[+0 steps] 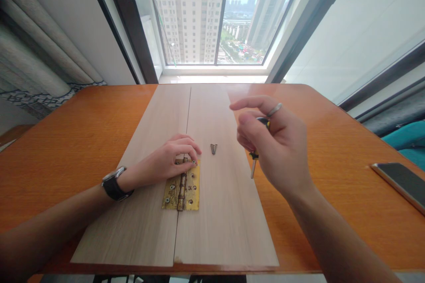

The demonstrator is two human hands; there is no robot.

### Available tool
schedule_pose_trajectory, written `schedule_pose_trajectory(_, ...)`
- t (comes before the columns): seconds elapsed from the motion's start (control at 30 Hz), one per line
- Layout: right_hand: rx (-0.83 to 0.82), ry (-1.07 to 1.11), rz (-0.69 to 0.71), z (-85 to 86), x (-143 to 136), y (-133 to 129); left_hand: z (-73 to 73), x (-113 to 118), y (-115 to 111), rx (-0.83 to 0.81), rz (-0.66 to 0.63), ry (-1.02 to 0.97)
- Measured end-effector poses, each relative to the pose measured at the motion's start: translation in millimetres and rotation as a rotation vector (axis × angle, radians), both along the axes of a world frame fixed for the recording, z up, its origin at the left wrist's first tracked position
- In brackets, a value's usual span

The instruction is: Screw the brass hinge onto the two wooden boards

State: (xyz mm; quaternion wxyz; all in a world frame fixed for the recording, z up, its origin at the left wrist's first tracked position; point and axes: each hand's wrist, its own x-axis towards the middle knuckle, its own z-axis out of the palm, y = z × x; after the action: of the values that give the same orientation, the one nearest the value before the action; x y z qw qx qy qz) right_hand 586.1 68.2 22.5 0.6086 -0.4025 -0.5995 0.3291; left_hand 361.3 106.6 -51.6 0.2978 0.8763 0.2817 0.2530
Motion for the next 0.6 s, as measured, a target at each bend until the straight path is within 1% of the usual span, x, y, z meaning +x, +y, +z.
schedule_pose_trajectory(0.07,0.033,0.257,0.007,13.1,-6,3,-0.8,0,0,-0.005,0.0,-0.017)
schedule_pose_trajectory(0.1,0.035,0.342,0.007,17.9,-10,5,-1.2,0,0,-0.008,-0.001,-0.026)
schedule_pose_trajectory(0.17,0.024,0.433,0.031,23.2,-19,7,-2.0,0,0,-0.013,-0.006,-0.042)
schedule_pose_trajectory(0.27,0.016,0.44,0.093,23.0,-29,8,-2.7,1,0,-0.019,-0.011,-0.06)
schedule_pose_trajectory(0.4,0.086,0.389,0.141,20.5,-39,9,-2.4,0,0,-0.028,-0.013,-0.067)
schedule_pose_trajectory(0.5,0.14,0.396,0.156,21.0,-47,12,-1.9,0,0,-0.035,-0.016,-0.068)
schedule_pose_trajectory(0.6,0.131,0.378,0.175,20.1,-55,18,-2.1,0,0,-0.035,-0.013,-0.067)
